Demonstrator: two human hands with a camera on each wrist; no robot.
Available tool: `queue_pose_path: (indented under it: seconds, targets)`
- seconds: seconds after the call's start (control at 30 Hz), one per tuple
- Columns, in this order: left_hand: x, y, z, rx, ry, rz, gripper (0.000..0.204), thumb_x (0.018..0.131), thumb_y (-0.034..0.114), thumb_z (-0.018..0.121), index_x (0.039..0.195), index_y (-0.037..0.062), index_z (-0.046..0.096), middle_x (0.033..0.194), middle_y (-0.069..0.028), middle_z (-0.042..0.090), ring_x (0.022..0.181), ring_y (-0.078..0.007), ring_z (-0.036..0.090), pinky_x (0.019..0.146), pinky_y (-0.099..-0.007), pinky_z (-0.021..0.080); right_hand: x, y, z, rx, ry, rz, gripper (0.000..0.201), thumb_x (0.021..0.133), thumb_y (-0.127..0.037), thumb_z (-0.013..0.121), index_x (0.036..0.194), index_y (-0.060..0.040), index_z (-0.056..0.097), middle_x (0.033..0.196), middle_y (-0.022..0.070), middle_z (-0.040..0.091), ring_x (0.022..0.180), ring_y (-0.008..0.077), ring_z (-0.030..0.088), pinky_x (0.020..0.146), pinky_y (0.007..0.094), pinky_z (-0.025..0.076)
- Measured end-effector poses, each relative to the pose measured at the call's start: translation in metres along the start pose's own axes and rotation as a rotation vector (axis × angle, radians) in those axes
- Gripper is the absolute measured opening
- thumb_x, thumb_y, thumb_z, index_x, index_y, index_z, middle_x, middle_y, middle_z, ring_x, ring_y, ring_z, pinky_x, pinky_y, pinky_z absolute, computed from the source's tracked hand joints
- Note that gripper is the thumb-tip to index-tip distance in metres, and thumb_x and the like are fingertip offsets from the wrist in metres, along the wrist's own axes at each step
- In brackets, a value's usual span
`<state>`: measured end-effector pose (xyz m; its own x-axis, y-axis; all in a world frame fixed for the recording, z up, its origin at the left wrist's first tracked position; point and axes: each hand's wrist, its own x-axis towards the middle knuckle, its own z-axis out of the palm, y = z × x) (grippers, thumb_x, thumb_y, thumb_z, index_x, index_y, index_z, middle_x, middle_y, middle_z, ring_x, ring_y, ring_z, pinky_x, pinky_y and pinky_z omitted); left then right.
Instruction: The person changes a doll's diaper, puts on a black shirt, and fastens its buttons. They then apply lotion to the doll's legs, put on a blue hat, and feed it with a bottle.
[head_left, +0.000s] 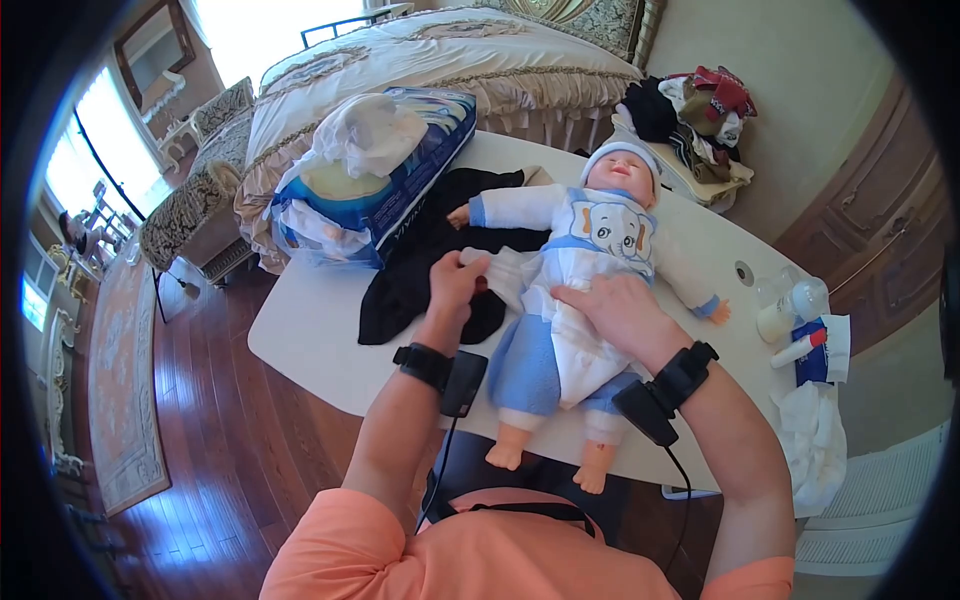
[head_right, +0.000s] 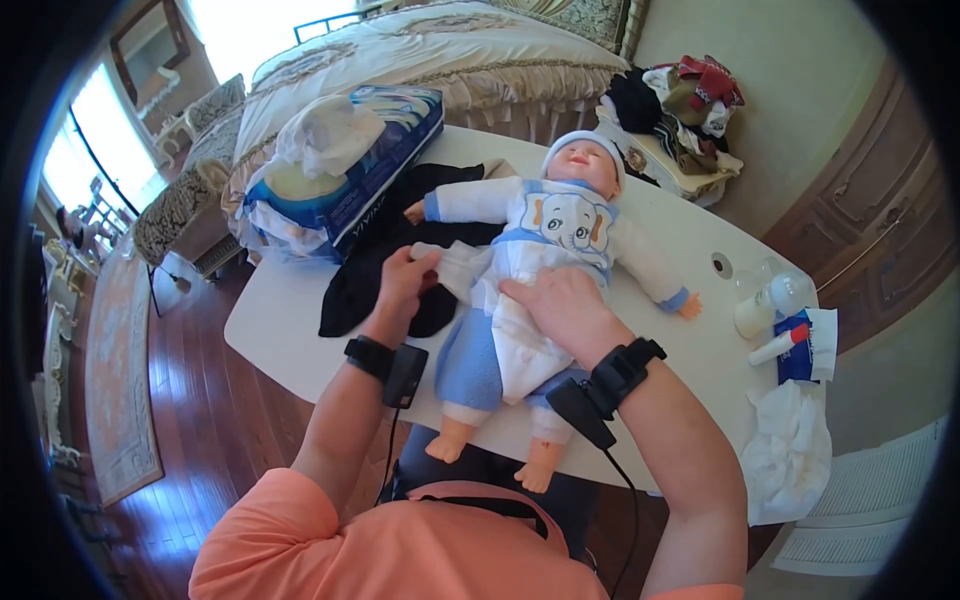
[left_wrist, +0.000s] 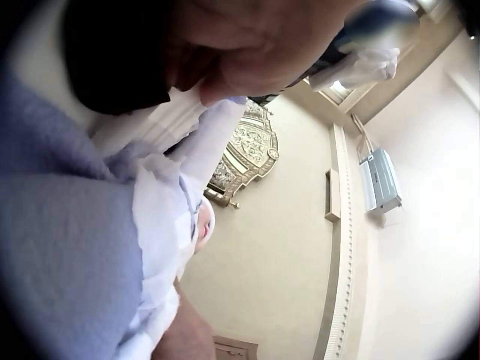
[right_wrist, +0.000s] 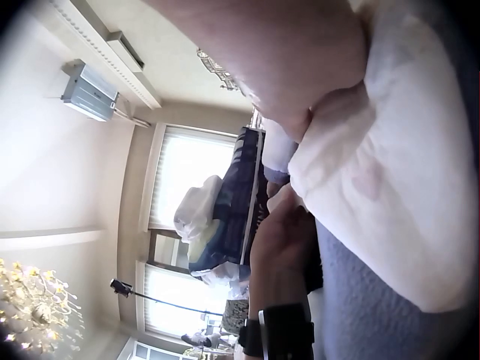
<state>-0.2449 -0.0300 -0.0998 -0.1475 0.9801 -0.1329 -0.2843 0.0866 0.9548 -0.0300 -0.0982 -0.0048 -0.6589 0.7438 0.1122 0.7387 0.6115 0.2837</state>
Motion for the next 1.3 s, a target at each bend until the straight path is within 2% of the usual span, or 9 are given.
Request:
queue_pose_path:
  seconds: [0.2,0.27,0.4,0.63,0.73,0.9,1.0,1.23,1.3]
  targets:
    - [-0.017,0.021,-0.002,-0.109,0.042,0.010,0.012,0.072,0.007,0.064,0.073,0.0027,0.054,0.064,-0.0018,0.055,0.053,-0.0106,0.052,0.047,-0.0225,0.042,0.003,-0.011,0.002,0.121,-0.071,0.062,0.037,0.078,-0.010,0.047,0.110,-0.0262,0.054,0.072,0.0109,0.054,0.063,0.0272,0.058,0.054,0.0371,0.045]
    - [-0.035,0.032,0.028,0.325,-0.009,0.497,0.013,0.071,0.007,0.064,0.071,0.0020,0.052,0.062,-0.0047,0.054,0.051,-0.0140,0.051,0.046,-0.0266,0.041,0.007,-0.018,0.000,0.143,-0.052,0.093,0.031,0.077,-0.010,0.048,0.104,-0.0226,0.056,0.072,0.0119,0.055,0.063,0.0280,0.058,0.055,0.0379,0.045]
    - [-0.077,0.029,0.085,0.706,-0.058,0.912,0.013,0.068,0.006,0.061,0.064,0.0008,0.050,0.062,-0.0143,0.049,0.057,-0.0288,0.051,0.053,-0.0366,0.040,0.011,-0.011,0.022,0.238,-0.080,0.163,0.016,0.076,-0.011,0.046,0.085,-0.0128,0.059,0.069,0.0115,0.059,0.064,0.0278,0.061,0.053,0.0376,0.048]
    - [-0.074,0.019,0.092,0.569,-0.118,0.732,0.014,0.070,0.008,0.064,0.069,-0.0026,0.055,0.061,-0.0093,0.055,0.052,-0.0147,0.052,0.049,-0.0262,0.041,-0.014,-0.012,0.039,0.426,0.308,0.192,0.012,0.069,-0.004,0.052,0.079,-0.0054,0.058,0.077,0.0139,0.058,0.064,0.0315,0.058,0.055,0.0401,0.046]
    - [-0.076,0.016,0.092,0.450,-0.151,0.562,0.016,0.069,0.008,0.064,0.067,-0.0032,0.054,0.063,-0.0144,0.055,0.056,-0.0254,0.055,0.054,-0.0321,0.044,-0.020,-0.018,0.044,0.636,0.578,0.297,0.019,0.066,0.002,0.054,0.084,-0.0037,0.057,0.078,0.0131,0.057,0.062,0.0286,0.057,0.054,0.0371,0.046]
    - [-0.077,0.015,0.087,0.495,-0.157,0.542,0.014,0.070,0.008,0.065,0.070,-0.0036,0.057,0.064,-0.0131,0.056,0.055,-0.0224,0.056,0.054,-0.0288,0.044,-0.024,-0.020,0.054,1.583,0.670,0.657,0.029,0.074,0.000,0.055,0.103,-0.0035,0.051,0.076,0.0040,0.055,0.057,0.0085,0.051,0.052,0.0207,0.042]
    - [-0.080,0.017,0.085,0.532,-0.193,0.648,0.011,0.069,0.006,0.064,0.070,-0.0015,0.057,0.065,-0.0114,0.054,0.058,-0.0239,0.055,0.055,-0.0305,0.044,-0.024,-0.019,0.051,1.786,0.770,0.818,0.031,0.076,-0.001,0.056,0.106,-0.0020,0.048,0.080,0.0013,0.054,0.060,0.0038,0.049,0.053,0.0174,0.041]
    - [-0.081,0.020,0.085,0.835,-0.256,0.993,0.007,0.065,0.001,0.063,0.071,0.0015,0.059,0.073,-0.0093,0.052,0.069,-0.0258,0.053,0.059,-0.0312,0.043,-0.008,-0.024,0.044,1.788,0.917,0.848,0.024,0.074,-0.001,0.058,0.098,-0.0015,0.053,0.079,0.0028,0.056,0.059,0.0053,0.050,0.053,0.0188,0.042]
    - [-0.082,0.020,0.083,0.892,-0.305,0.969,0.008,0.065,0.002,0.062,0.073,0.0012,0.060,0.080,-0.0084,0.053,0.077,-0.0268,0.051,0.066,-0.0329,0.042,-0.006,-0.029,0.042,1.241,0.837,0.804,0.016,0.073,-0.003,0.061,0.089,-0.0010,0.057,0.072,0.0051,0.058,0.058,0.0083,0.054,0.053,0.0213,0.044]
